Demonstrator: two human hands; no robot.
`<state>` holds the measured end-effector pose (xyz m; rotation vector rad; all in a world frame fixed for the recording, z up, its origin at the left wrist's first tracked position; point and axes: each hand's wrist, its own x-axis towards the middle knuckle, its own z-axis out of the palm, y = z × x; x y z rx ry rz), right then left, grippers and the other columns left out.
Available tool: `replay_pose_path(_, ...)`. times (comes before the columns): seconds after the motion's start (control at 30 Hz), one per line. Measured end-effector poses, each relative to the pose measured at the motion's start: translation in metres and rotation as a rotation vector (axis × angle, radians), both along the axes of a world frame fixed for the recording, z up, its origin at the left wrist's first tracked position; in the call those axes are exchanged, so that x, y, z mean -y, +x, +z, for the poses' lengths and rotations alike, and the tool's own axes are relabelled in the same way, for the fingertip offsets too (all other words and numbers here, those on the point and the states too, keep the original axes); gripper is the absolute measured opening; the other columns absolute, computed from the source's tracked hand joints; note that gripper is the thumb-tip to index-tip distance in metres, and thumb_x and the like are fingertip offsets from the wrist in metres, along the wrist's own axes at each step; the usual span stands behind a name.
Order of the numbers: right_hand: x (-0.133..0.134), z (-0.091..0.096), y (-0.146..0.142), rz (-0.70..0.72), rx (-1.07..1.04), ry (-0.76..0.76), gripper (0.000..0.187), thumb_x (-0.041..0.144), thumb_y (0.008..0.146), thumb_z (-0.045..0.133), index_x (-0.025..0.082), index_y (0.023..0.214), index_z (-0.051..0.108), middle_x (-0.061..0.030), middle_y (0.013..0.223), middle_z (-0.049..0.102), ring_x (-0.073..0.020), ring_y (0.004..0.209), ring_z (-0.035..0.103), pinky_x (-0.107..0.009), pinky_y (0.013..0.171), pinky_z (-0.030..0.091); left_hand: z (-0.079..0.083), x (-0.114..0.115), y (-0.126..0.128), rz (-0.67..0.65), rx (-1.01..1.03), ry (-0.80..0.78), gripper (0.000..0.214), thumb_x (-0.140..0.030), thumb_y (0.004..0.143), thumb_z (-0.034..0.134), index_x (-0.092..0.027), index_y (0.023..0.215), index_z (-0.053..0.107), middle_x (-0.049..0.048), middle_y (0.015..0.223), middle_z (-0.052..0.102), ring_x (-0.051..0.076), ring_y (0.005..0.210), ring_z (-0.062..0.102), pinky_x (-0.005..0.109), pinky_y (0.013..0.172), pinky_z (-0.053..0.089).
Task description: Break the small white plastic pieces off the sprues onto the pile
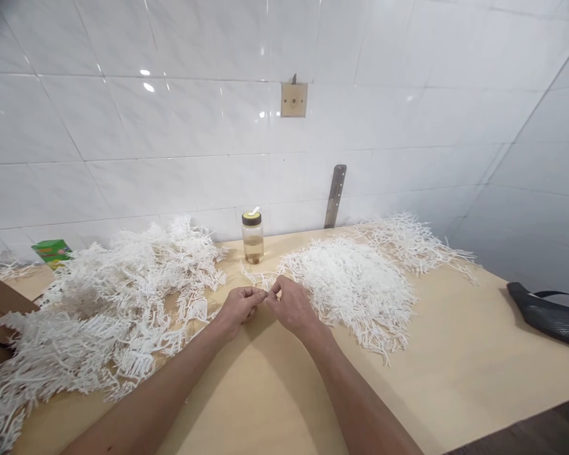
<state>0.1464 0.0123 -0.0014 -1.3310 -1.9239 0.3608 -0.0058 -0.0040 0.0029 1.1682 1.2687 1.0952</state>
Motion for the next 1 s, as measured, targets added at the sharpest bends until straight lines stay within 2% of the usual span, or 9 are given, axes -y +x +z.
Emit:
replay_pose_path(0.1, 0.0005, 0.0013, -0.0021, -0.031, -0.031, -0.011, 0.006, 0.022, 0.076, 0.055, 0.02, 0.07, 0.054, 0.0017, 0.059, 0.058, -0.0127, 0.054, 0.05, -0.024, 0.055, 0.035, 0.0018, 0.0012, 0.0012, 0.029, 0.103, -0.007, 0.036, -0.046, 0.062, 0.078, -0.014, 0.069, 0.065, -0.0074, 0.045, 0.038, 0.005, 0.043, 0.026, 0.023, 0.046, 0.018)
replay_pose_path(0.3, 0.0011, 0.0018, -0.0043, 0.015, -0.231, -0.106, 0.009, 0.029, 0.077, 0.059, 0.02, 0.078, 0.057, 0.0005, 0.065, 0.062, -0.0134, 0.057, 0.054, -0.025, 0.054, 0.04, -0.0024, -0.0011, 0.0028, 0.157, 0.081, 0.08, 0.033, -0.043, 0.06, 0.08, -0.013, 0.069, 0.069, -0.0043, 0.05, 0.047, 0.008, 0.049, 0.036, 0.024, 0.052, 0.027)
replay_pose_path(0.4, -0.0011, 0.0005, -0.002, 0.09, -0.385, -0.232, 0.019, 0.038, 0.076, 0.063, 0.02, 0.08, 0.059, -0.0002, 0.069, 0.062, -0.013, 0.057, 0.054, -0.025, 0.053, 0.042, -0.0023, -0.0009, 0.0028, 0.17, 0.073, 0.082, 0.03, -0.041, 0.062, 0.078, -0.013, 0.067, 0.067, -0.0051, 0.049, 0.045, 0.008, 0.05, 0.036, 0.024, 0.053, 0.028)
replay_pose_path(0.53, -0.0056, -0.0024, 0.0027, 0.22, -0.56, -0.457, 0.029, 0.046, 0.077, 0.065, 0.018, 0.082, 0.061, 0.0042, 0.058, 0.051, -0.0101, 0.048, 0.045, -0.022, 0.042, 0.039, -0.0013, -0.0003, 0.0028, 0.138, 0.115, 0.074, 0.031, -0.043, 0.063, 0.076, -0.014, 0.064, 0.063, -0.0057, 0.048, 0.043, 0.008, 0.05, 0.035, 0.024, 0.053, 0.027)
replay_pose_path(0.6, -0.0069, -0.004, 0.004, 0.258, -0.586, -0.496, 0.028, 0.045, 0.077, 0.065, 0.017, 0.082, 0.064, 0.0046, 0.057, 0.048, -0.0096, 0.049, 0.043, -0.021, 0.041, 0.038, -0.0012, -0.0003, 0.0024, 0.126, 0.135, 0.07, 0.033, -0.044, 0.063, 0.076, -0.014, 0.063, 0.062, -0.0059, 0.049, 0.042, 0.008, 0.05, 0.034, 0.024, 0.052, 0.027)
replay_pose_path(0.73, -0.0047, -0.0034, 0.0024, 0.24, -0.497, -0.469, 0.026, 0.044, 0.078, 0.062, 0.018, 0.082, 0.066, 0.0041, 0.059, 0.051, -0.0088, 0.045, 0.043, -0.021, 0.039, 0.038, -0.0028, -0.0012, 0.0008, 0.14, 0.123, 0.084, 0.033, -0.044, 0.066, 0.074, -0.015, 0.062, 0.061, -0.0056, 0.049, 0.043, 0.008, 0.05, 0.034, 0.024, 0.053, 0.028)
replay_pose_path(0.87, -0.0004, 0.0021, -0.0012, 0.142, -0.346, -0.345, 0.026, 0.044, 0.081, 0.058, 0.019, 0.08, 0.067, 0.0024, 0.063, 0.058, -0.0091, 0.042, 0.045, -0.023, 0.041, 0.039, -0.0053, -0.0027, 0.0003, 0.159, 0.076, 0.146, 0.031, -0.042, 0.068, 0.073, -0.014, 0.061, 0.061, -0.0033, 0.054, 0.049, 0.009, 0.054, 0.039, 0.024, 0.054, 0.03)
replay_pose_path(1.0, -0.0007, 0.004, -0.0027, 0.088, -0.232, -0.221, 0.022, 0.039, 0.082, 0.057, 0.02, 0.083, 0.069, 0.0001, 0.065, 0.065, -0.0124, 0.049, 0.052, -0.025, 0.05, 0.041, -0.0063, -0.003, 0.0014, 0.157, 0.062, 0.157, 0.029, -0.041, 0.068, 0.072, -0.014, 0.062, 0.062, -0.0029, 0.056, 0.05, 0.009, 0.055, 0.04, 0.024, 0.054, 0.03)
